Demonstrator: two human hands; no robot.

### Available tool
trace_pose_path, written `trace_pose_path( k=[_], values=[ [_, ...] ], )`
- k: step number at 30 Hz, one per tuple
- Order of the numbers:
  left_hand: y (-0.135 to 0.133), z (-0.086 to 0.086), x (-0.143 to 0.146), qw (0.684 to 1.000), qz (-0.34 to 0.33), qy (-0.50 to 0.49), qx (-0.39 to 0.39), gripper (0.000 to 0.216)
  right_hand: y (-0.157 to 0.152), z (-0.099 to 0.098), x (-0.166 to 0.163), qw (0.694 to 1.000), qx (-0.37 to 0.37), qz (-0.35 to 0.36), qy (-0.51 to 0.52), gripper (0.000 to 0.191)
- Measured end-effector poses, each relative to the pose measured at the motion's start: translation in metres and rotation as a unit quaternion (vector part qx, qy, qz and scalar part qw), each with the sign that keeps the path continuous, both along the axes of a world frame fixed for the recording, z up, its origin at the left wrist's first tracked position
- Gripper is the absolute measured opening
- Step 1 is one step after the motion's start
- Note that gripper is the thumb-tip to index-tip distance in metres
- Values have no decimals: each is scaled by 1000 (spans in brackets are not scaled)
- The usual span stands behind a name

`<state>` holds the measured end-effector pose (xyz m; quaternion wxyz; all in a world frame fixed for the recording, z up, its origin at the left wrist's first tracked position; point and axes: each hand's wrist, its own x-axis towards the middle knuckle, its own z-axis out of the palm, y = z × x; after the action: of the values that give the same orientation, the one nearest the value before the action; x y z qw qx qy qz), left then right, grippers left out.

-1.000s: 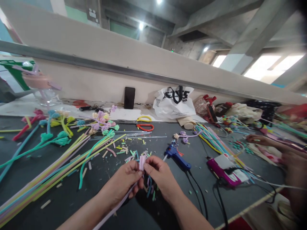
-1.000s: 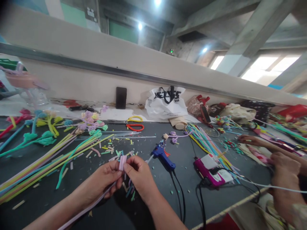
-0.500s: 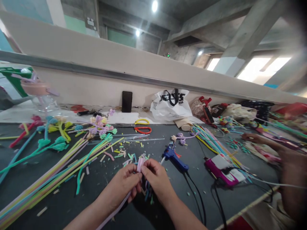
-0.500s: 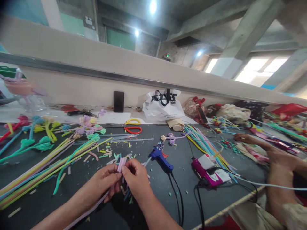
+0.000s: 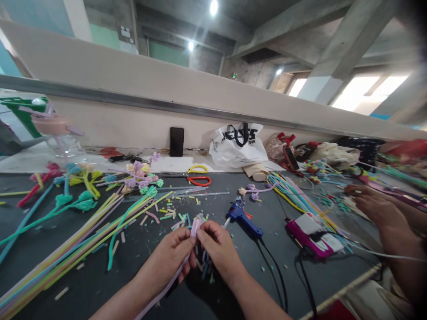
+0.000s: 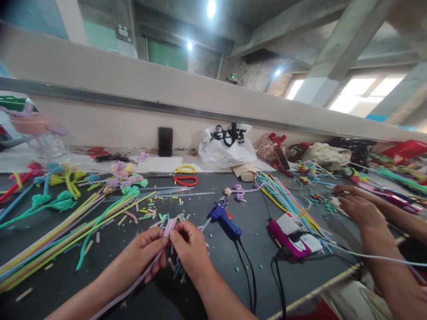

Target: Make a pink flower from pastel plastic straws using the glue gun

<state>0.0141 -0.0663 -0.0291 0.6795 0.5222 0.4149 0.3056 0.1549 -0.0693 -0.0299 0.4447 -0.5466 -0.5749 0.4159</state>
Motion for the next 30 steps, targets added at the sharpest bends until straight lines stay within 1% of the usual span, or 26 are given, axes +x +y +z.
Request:
trace_pose_path(
  k=[4, 6, 8, 10, 12, 14, 18, 21, 23, 25, 28, 30],
  values=[
    [-1, 2, -1, 1000, 5, -15, 6, 19, -1, 0, 3, 994, -9, -10, 106, 29],
    [-2, 2, -2, 1000, 3, -14, 2, 20, -3, 1, 4, 982, -23, -6, 185, 26],
    [-2, 2, -2, 1000, -6, -7, 1, 23, -4, 3, 5, 965, -43, 16, 258, 23],
    [-2, 0, -2, 1000, -21, 2, 6, 25, -6, 5, 5, 951, -56, 44, 302, 25],
    [-2, 0, -1, 999, -36, 13, 6, 25, -6, 6, 7, 946, -59, 69, 312, 27],
    [-3, 2, 0, 999, -44, 32, 0, 23, -6, 7, 8, 947, -64, 81, 304, 28],
    [-4, 7, 2, 997, -51, 59, -6, 18, -5, 7, 10, 950, -89, 76, 288, 22],
    [-7, 9, 0, 998, -51, 4, -24, 21, -5, 7, 10, 951, -79, 78, 289, 19],
    [-8, 9, -2, 995, -53, -54, -60, 24, -6, 6, 10, 952, -59, 87, 289, 16],
    [-9, 11, -3, 988, -59, -103, -103, 21, -6, 6, 11, 952, -38, 89, 291, 14],
    [-9, 15, -5, 976, -71, -143, -148, 16, -7, 5, 12, 951, -17, 85, 297, 12],
    [-8, 17, -5, 972, -75, -153, -160, 20, -8, 5, 13, 953, 1, 84, 292, 13]
  ],
)
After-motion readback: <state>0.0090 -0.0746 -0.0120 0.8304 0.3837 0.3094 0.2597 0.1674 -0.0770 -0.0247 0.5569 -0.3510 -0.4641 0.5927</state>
